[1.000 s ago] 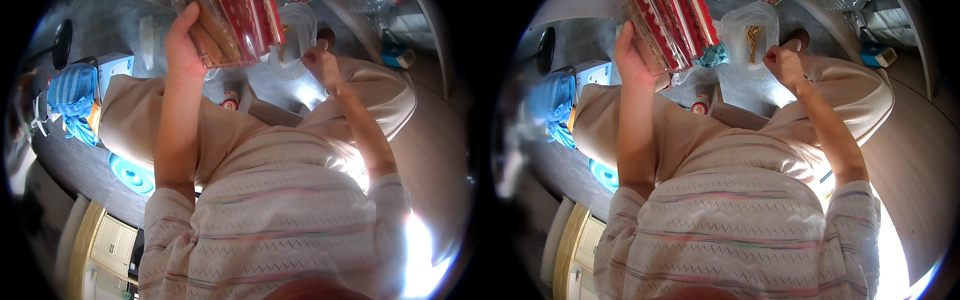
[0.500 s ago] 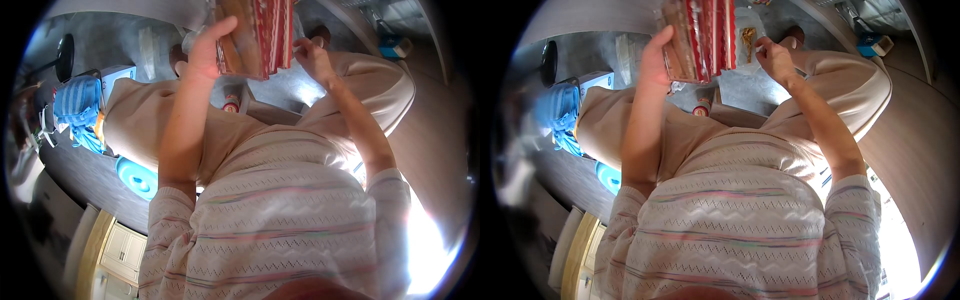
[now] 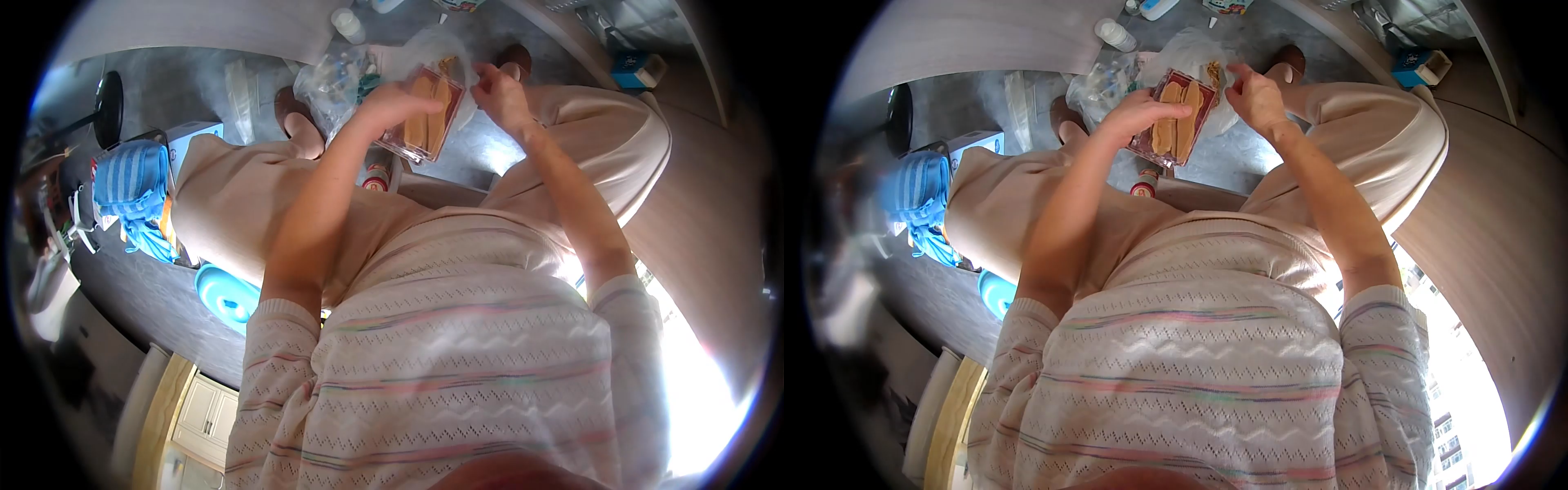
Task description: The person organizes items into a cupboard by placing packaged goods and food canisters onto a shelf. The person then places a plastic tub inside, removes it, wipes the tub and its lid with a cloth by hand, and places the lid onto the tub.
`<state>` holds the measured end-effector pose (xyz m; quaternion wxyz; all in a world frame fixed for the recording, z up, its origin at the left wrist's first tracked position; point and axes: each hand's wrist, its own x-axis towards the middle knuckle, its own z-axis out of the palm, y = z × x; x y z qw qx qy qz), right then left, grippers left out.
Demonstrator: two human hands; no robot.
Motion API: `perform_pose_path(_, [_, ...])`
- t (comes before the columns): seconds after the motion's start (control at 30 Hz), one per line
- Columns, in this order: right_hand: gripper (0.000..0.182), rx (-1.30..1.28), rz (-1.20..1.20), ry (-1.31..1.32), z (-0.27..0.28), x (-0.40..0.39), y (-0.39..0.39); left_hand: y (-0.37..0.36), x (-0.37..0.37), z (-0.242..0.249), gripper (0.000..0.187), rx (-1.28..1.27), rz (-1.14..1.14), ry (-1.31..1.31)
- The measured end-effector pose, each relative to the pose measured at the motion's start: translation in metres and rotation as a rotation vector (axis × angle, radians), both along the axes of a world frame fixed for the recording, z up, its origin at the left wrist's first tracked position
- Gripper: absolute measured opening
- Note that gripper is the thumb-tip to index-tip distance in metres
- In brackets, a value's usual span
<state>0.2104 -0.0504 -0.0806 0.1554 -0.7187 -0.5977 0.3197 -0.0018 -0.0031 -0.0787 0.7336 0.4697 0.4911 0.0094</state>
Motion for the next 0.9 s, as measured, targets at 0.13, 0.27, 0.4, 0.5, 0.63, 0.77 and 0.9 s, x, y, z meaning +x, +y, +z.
perform_pose_path(0.13, [0.024,-0.027,0.018,-0.014,0.004,-0.003,0.0,0.003,0.012,0.012,0.083,0.377,-0.246,0.362])
perform_pose_path(0.27, [0.022,-0.015,-0.005,0.044,0.007,-0.002,0.001,0.009,0.024,0.023,0.088,0.452,-0.324,0.562])
perform_pose_path(0.4, [0.02,-0.045,-0.021,0.125,0.012,-0.007,-0.001,0.012,0.028,0.017,0.083,0.471,-0.334,0.637])
perform_pose_path(0.5, [0.018,-0.081,-0.033,0.18,0.015,-0.011,-0.004,0.022,0.031,0.012,0.078,0.305,-0.453,0.577])
perform_pose_path(0.63, [0.016,-0.114,-0.081,0.256,0.013,-0.013,-0.005,0.014,0.035,-0.001,0.062,0.345,-0.485,0.558])
perform_pose_path(0.77, [0.012,-0.054,-0.063,0.442,0.01,-0.021,-0.01,0.0,0.044,-0.009,0.052,0.519,-0.483,0.578])
perform_pose_path(0.9, [0.006,-0.22,-0.023,0.687,0.014,-0.03,-0.02,0.017,0.045,-0.013,0.044,0.425,-0.455,0.391])
